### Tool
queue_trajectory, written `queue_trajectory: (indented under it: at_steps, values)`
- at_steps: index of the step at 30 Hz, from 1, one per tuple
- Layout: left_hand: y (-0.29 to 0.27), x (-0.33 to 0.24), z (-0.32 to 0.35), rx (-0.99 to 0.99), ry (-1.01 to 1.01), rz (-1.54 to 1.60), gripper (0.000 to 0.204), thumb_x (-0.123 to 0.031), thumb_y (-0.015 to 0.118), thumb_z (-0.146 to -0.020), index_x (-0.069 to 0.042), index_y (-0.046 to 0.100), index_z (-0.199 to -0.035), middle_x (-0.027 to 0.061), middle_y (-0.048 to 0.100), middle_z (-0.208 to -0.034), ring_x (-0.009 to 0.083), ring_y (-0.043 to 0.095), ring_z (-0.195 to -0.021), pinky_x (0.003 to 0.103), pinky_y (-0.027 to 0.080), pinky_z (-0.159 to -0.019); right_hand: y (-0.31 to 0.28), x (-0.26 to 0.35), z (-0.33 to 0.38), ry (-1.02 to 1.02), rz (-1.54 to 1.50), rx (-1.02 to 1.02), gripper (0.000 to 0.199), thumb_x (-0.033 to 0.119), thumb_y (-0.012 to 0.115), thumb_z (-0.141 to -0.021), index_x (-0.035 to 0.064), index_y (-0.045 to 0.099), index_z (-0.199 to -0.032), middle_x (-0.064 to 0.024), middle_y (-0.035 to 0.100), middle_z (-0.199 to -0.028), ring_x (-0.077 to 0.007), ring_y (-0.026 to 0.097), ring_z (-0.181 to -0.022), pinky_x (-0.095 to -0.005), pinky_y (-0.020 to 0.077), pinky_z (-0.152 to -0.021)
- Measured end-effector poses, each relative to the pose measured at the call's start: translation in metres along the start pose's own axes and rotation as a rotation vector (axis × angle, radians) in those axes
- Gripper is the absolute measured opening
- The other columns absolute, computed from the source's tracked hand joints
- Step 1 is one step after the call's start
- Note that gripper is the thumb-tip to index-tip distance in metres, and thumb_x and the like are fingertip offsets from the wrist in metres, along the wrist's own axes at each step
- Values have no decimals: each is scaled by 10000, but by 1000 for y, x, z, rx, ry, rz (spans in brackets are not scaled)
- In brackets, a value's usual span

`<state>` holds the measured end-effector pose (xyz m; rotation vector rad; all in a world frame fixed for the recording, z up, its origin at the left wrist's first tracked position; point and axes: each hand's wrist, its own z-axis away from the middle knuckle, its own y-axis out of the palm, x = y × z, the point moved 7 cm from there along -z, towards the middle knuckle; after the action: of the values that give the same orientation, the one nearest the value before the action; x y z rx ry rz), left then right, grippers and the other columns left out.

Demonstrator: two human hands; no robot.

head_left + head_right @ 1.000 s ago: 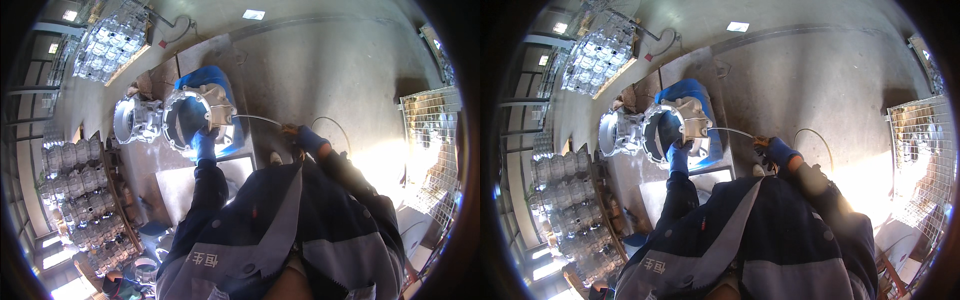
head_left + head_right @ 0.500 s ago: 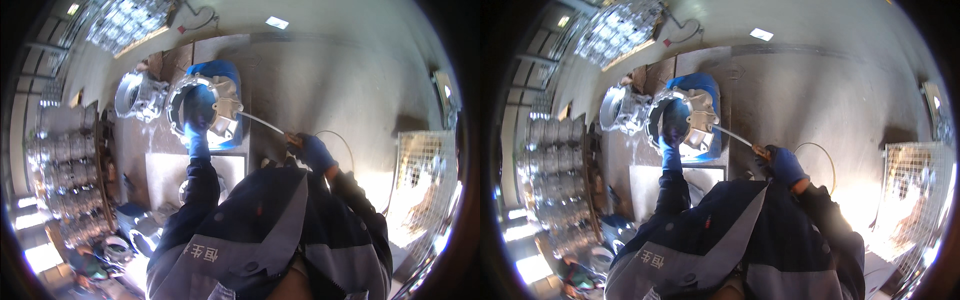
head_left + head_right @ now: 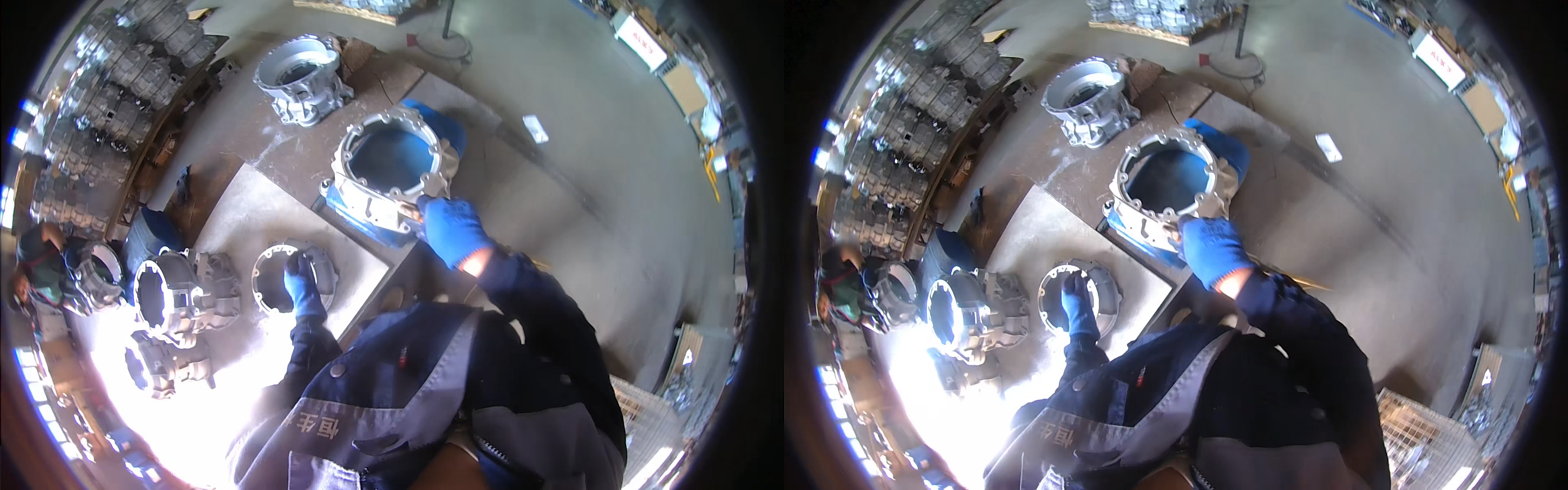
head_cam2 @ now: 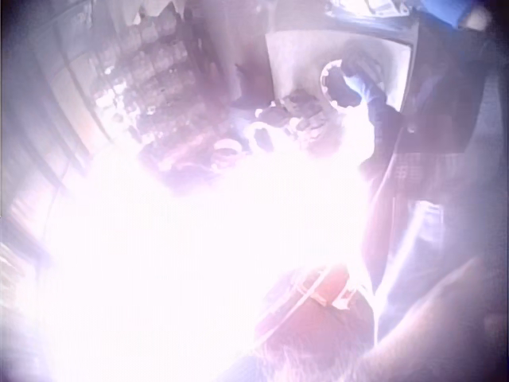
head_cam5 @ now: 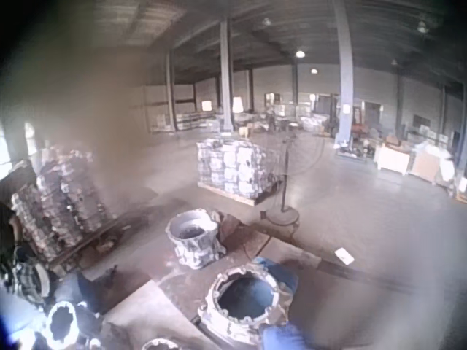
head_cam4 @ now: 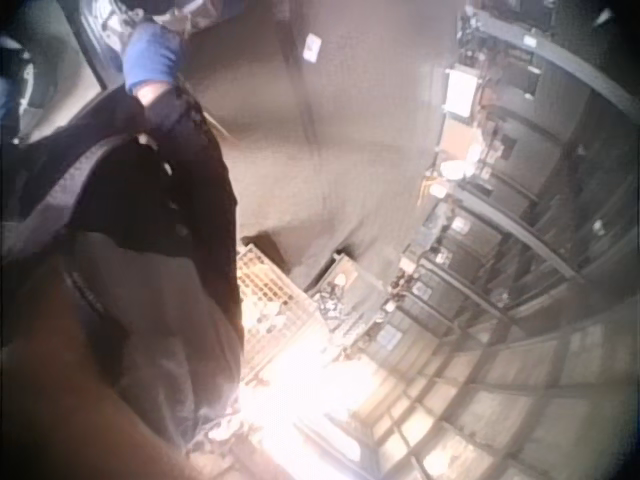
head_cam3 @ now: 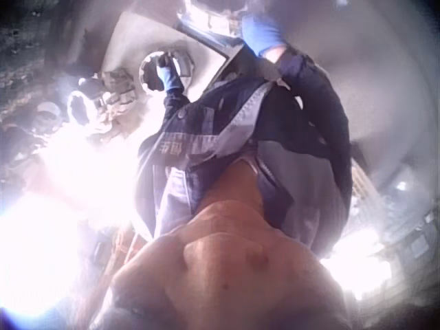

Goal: The person uses a spray nozzle to clean the interior and exterior surfaces of several metal engine parts placed on a workbench. They rotate and reposition each part to reach different areas, then set the cleaned parts aside.

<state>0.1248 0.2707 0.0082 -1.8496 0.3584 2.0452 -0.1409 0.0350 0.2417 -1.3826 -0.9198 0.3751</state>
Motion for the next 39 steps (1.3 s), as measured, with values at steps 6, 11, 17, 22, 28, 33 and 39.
queue_trajectory:
  at_steps: [6,11,17,22,28,33,39]
  values:
    - [-21,40,12,31,-77,-28,209,-80,638,-894,40,633,-1065,119,662,-922,220,678,-783,303,559,-716,-7,-33,-89,137,88,-20,272,346,647,-859,76,673,-869,-188,683,-819,-369,669,-764,-451,525,-695]
    - [32,-14,35,126,-194,14,249,-129,522,-954,7,618,-1140,133,690,-899,201,680,-765,317,552,-680,-23,-91,-71,246,86,-115,283,343,688,-812,65,681,-864,-205,681,-841,-396,663,-815,-464,525,-736]
    - [143,-90,23,476,-83,221,350,-243,520,-971,18,588,-1195,182,681,-999,240,681,-833,337,555,-784,-72,-143,18,380,-14,-73,363,403,700,-824,47,678,-892,-220,674,-845,-424,639,-806,-458,516,-703]
    - [252,-126,6,596,28,445,393,-246,455,-1011,30,504,-1286,172,591,-1219,226,612,-1079,299,524,-889,-57,-175,125,393,-450,95,339,380,709,-833,54,685,-924,-143,681,-753,-284,633,-620,-390,507,-608]
    - [378,-54,-70,650,-444,504,422,-606,523,-885,-261,648,-1094,-69,640,-1039,193,524,-856,366,379,-731,-25,-184,198,607,-1415,-6,369,172,684,-912,9,583,-1227,-47,673,-984,-114,639,-794,-254,522,-681]
    - [439,-19,-111,551,-775,657,477,-644,545,-847,-226,631,-1059,-3,656,-978,236,561,-897,421,426,-753,-17,-208,220,636,-1406,-467,350,76,621,-922,10,531,-1253,-63,642,-968,-143,641,-819,-284,532,-721]
    - [463,-4,-129,687,-750,807,506,-555,559,-888,-153,600,-1193,61,654,-1093,286,614,-981,414,500,-837,9,-242,239,746,-598,-522,442,149,646,-915,43,450,-1297,-54,538,-891,-180,567,-701,-353,536,-680]
